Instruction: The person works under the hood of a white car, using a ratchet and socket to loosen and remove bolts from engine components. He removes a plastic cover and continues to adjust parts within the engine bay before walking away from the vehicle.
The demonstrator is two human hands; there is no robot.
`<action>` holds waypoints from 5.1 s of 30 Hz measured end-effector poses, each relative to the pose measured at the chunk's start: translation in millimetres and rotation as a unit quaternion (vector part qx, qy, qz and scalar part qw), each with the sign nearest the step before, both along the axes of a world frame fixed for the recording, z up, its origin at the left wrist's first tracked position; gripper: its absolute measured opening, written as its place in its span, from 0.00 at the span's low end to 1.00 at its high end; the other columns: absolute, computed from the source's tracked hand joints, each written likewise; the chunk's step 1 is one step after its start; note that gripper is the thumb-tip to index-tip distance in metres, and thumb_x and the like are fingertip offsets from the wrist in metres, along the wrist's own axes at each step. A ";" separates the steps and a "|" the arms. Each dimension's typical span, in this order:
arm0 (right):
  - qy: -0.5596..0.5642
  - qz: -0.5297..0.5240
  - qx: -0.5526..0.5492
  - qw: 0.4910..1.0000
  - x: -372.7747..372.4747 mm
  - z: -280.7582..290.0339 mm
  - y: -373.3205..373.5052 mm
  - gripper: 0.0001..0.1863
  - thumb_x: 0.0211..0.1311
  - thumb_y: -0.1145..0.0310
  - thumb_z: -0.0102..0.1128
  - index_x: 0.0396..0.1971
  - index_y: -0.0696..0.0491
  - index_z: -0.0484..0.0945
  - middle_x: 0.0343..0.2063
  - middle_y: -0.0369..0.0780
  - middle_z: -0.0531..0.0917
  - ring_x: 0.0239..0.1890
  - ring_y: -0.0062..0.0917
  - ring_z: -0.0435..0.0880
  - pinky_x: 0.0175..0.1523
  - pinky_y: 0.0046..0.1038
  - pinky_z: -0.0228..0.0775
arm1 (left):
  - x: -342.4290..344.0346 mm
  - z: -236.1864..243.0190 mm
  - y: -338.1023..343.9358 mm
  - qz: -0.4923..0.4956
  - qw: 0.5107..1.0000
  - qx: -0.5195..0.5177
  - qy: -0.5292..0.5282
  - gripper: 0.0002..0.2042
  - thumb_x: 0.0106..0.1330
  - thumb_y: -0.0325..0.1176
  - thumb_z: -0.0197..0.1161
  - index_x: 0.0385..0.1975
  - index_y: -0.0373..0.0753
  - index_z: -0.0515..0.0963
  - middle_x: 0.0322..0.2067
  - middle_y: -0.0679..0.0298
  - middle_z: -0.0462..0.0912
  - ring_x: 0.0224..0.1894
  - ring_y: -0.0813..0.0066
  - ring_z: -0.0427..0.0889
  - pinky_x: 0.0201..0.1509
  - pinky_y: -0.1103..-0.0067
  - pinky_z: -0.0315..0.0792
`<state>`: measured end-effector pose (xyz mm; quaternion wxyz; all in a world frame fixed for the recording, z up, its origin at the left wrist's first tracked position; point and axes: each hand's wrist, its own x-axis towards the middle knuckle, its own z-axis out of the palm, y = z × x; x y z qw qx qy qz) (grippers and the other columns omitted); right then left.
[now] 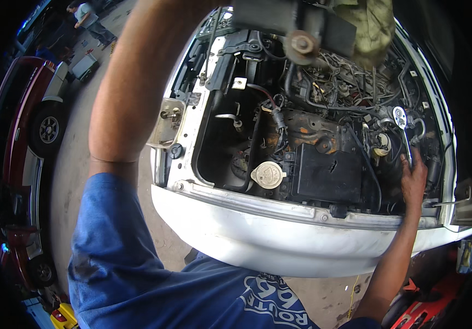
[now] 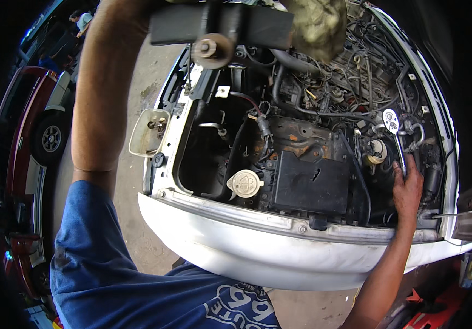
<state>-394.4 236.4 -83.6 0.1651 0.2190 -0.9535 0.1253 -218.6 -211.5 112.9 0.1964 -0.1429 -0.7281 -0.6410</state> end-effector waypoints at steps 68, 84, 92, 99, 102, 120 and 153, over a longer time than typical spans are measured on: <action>-0.205 0.110 -0.040 0.972 88.2 32.5 -183.1 0.14 0.66 0.67 0.63 0.47 0.59 0.84 0.44 0.49 0.86 0.48 0.41 0.86 0.55 0.36 0.74 | 161.3 -250.5 -152.2 -0.047 0.877 -0.439 -0.191 0.32 0.45 0.25 0.73 0.57 0.37 0.78 0.48 0.53 0.79 0.56 0.52 0.76 0.70 0.58 0.65; -0.462 0.023 0.168 0.870 30.4 -130.7 -331.0 0.39 0.66 0.38 0.59 0.57 0.63 0.77 0.56 0.54 0.81 0.58 0.41 0.82 0.59 0.38 0.75 | 192.9 -250.8 -147.7 0.076 0.904 -0.344 -0.241 0.33 0.56 0.32 0.73 0.65 0.41 0.72 0.67 0.50 0.67 0.70 0.47 0.65 0.75 0.58 0.64; -0.449 -0.052 0.087 0.888 29.8 -159.8 -355.2 0.40 0.62 0.39 0.64 0.60 0.61 0.77 0.61 0.56 0.77 0.66 0.47 0.74 0.69 0.41 0.66 | 184.1 -243.3 -142.5 0.060 0.893 -0.393 -0.208 0.28 0.53 0.28 0.74 0.58 0.37 0.77 0.61 0.52 0.72 0.65 0.49 0.71 0.71 0.60 0.67; -0.304 -0.028 -0.051 0.951 31.9 -174.3 -374.2 0.32 0.47 0.55 0.82 0.44 0.63 0.79 0.51 0.55 0.83 0.58 0.47 0.81 0.60 0.41 0.74 | 183.0 -245.0 -143.5 0.052 0.892 -0.385 -0.230 0.30 0.50 0.26 0.74 0.58 0.38 0.78 0.63 0.52 0.71 0.67 0.48 0.68 0.73 0.59 0.65; -0.278 -0.049 -0.093 0.955 28.6 -181.2 -378.3 0.29 0.48 0.59 0.82 0.43 0.63 0.79 0.44 0.53 0.86 0.48 0.44 0.86 0.55 0.39 0.76 | 183.1 -244.7 -142.9 0.053 0.895 -0.381 -0.226 0.30 0.49 0.25 0.73 0.58 0.39 0.78 0.62 0.52 0.71 0.67 0.49 0.69 0.74 0.58 0.64; -0.669 -0.171 -0.304 0.656 -47.7 -179.0 -399.0 0.43 0.68 0.40 0.60 0.73 0.51 0.59 0.57 0.53 0.77 0.51 0.43 0.82 0.50 0.53 0.79 | 184.6 -244.4 -150.1 0.034 0.883 -0.411 -0.226 0.28 0.57 0.32 0.71 0.61 0.37 0.76 0.65 0.48 0.69 0.70 0.48 0.66 0.79 0.53 0.53; -0.342 0.100 -0.188 0.916 146.8 0.0 -317.1 0.35 0.34 0.75 0.70 0.52 0.64 0.80 0.39 0.52 0.87 0.40 0.35 0.88 0.51 0.34 0.78 | 176.7 -219.1 -149.4 -0.007 0.888 -0.371 -0.273 0.26 0.60 0.28 0.70 0.61 0.41 0.76 0.63 0.54 0.75 0.67 0.52 0.73 0.74 0.60 0.65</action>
